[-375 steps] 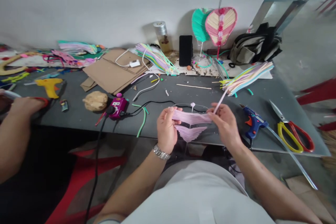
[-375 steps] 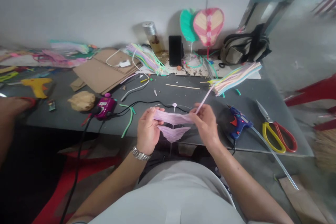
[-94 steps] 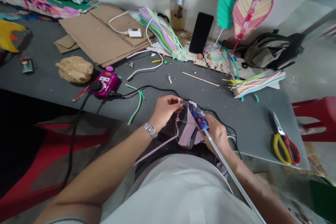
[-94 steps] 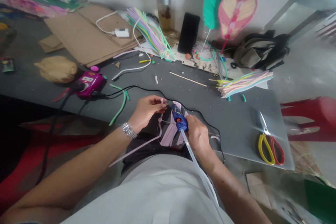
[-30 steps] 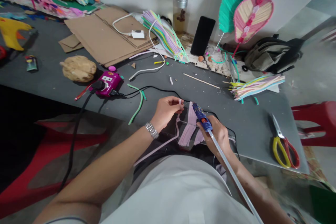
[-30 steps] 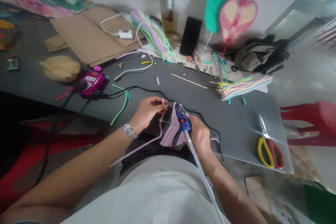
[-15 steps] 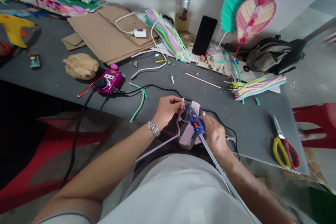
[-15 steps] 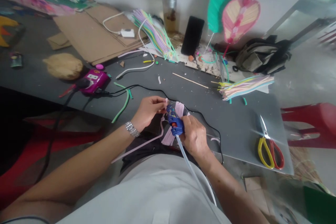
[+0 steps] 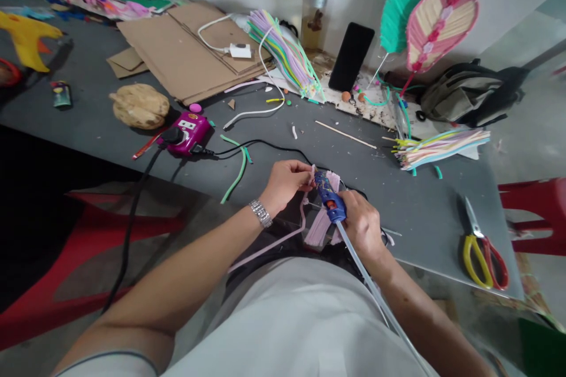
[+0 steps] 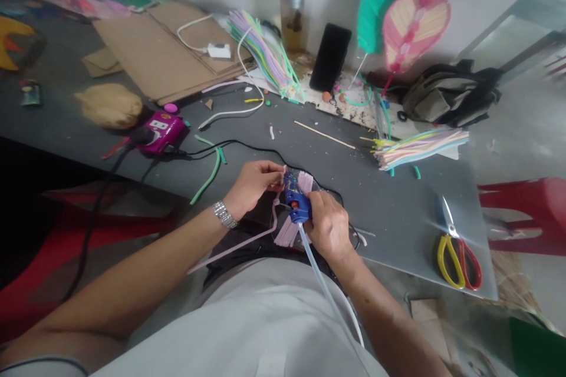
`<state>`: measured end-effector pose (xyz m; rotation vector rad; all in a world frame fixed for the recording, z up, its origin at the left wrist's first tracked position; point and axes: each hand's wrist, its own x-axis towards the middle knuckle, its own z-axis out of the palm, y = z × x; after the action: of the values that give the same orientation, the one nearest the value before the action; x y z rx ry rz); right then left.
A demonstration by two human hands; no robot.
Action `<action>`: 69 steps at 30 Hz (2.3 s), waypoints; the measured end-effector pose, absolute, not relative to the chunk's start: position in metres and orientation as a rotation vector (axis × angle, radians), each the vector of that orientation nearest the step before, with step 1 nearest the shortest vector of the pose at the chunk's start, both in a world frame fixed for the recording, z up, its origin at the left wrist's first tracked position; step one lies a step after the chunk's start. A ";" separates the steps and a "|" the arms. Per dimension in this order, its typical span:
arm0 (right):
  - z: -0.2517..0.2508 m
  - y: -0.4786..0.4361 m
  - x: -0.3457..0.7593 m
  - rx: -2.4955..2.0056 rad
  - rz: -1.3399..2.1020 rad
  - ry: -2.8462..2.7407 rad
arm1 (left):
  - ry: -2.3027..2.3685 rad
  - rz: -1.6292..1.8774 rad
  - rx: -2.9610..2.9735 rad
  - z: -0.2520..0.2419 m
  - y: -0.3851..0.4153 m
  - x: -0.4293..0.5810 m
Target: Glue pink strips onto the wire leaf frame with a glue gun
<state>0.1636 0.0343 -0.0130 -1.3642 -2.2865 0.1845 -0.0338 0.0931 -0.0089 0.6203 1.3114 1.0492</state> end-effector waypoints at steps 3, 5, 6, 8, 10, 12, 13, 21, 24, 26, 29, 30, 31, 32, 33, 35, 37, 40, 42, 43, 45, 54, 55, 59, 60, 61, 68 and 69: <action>-0.013 0.034 0.164 -1.354 0.189 -2.290 | 1.307 1.036 0.621 -0.008 0.094 -0.034; -0.012 0.034 0.164 -1.352 0.188 -2.300 | 1.311 1.032 0.613 -0.008 0.094 -0.035; -0.011 0.033 0.164 -1.352 0.190 -2.307 | 1.314 1.032 0.609 -0.008 0.095 -0.035; -0.011 0.033 0.164 -1.347 0.191 -2.323 | 1.319 1.031 0.603 -0.007 0.095 -0.035; -0.012 0.033 0.164 -1.348 0.179 -2.330 | 1.320 1.030 0.600 -0.006 0.095 -0.035; -0.015 0.033 0.164 -1.365 0.158 -2.327 | 1.319 1.028 0.597 -0.005 0.095 -0.035; -0.016 0.033 0.164 -1.376 0.152 -2.328 | 1.318 1.026 0.595 -0.005 0.095 -0.034; -0.017 0.033 0.165 -1.368 0.138 -2.336 | 1.309 1.019 0.597 -0.005 0.095 -0.035; -0.017 0.033 0.164 -1.373 0.156 -2.337 | 1.309 1.015 0.598 -0.005 0.095 -0.035; -0.017 0.033 0.164 -1.385 0.172 -2.330 | 1.309 1.010 0.600 -0.005 0.095 -0.035; -0.019 0.034 0.164 -1.392 0.180 -2.326 | 1.313 1.006 0.602 -0.004 0.096 -0.035; -0.019 0.034 0.165 -1.390 0.177 -2.328 | 1.316 1.006 0.602 -0.004 0.096 -0.035; -0.019 0.034 0.165 -1.388 0.171 -2.332 | 1.317 1.006 0.603 -0.003 0.096 -0.034; -0.019 0.034 0.165 -1.387 0.163 -2.336 | 1.319 1.006 0.604 -0.003 0.095 -0.034; -0.020 0.034 0.165 -1.389 0.153 -2.341 | 1.319 1.005 0.605 -0.003 0.095 -0.035; -0.020 0.034 0.165 -1.397 0.133 -2.350 | 1.319 1.003 0.609 -0.004 0.095 -0.035; -0.021 0.034 0.165 -1.406 0.121 -2.350 | 1.320 1.000 0.613 -0.004 0.095 -0.035; -0.021 0.034 0.165 -1.408 0.098 -2.352 | 1.323 0.996 0.617 -0.004 0.095 -0.035; -0.021 0.034 0.165 -1.408 0.070 -2.359 | 1.326 0.995 0.618 -0.004 0.095 -0.035; -0.021 0.034 0.165 -1.408 0.060 -2.365 | 1.328 0.995 0.618 -0.004 0.095 -0.034; -0.021 0.033 0.166 -1.405 0.047 -2.375 | 1.334 0.998 0.615 -0.005 0.096 -0.034; -0.023 0.033 0.167 -1.402 0.008 -2.389 | 1.341 0.999 0.607 -0.004 0.095 -0.034; -0.023 0.033 0.167 -1.401 0.008 -2.389 | 1.341 0.998 0.607 -0.003 0.095 -0.034; -0.023 0.033 0.166 -1.393 -0.006 -2.384 | 1.341 0.993 0.610 -0.003 0.095 -0.034; -0.023 0.033 0.166 -1.391 -0.013 -2.383 | 1.342 0.991 0.611 -0.003 0.095 -0.034; -0.023 0.033 0.166 -1.390 -0.019 -2.384 | 1.343 0.989 0.612 -0.002 0.095 -0.034; -0.025 0.034 0.165 -1.396 -0.030 -2.378 | 1.349 0.987 0.615 -0.001 0.095 -0.034; -0.025 0.034 0.165 -1.396 -0.031 -2.377 | 1.349 0.986 0.614 -0.002 0.095 -0.034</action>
<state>0.1654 0.0340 -0.0250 -1.3957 -2.3772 -0.0309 -0.0337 0.0953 -0.0015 0.6144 1.3494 0.9864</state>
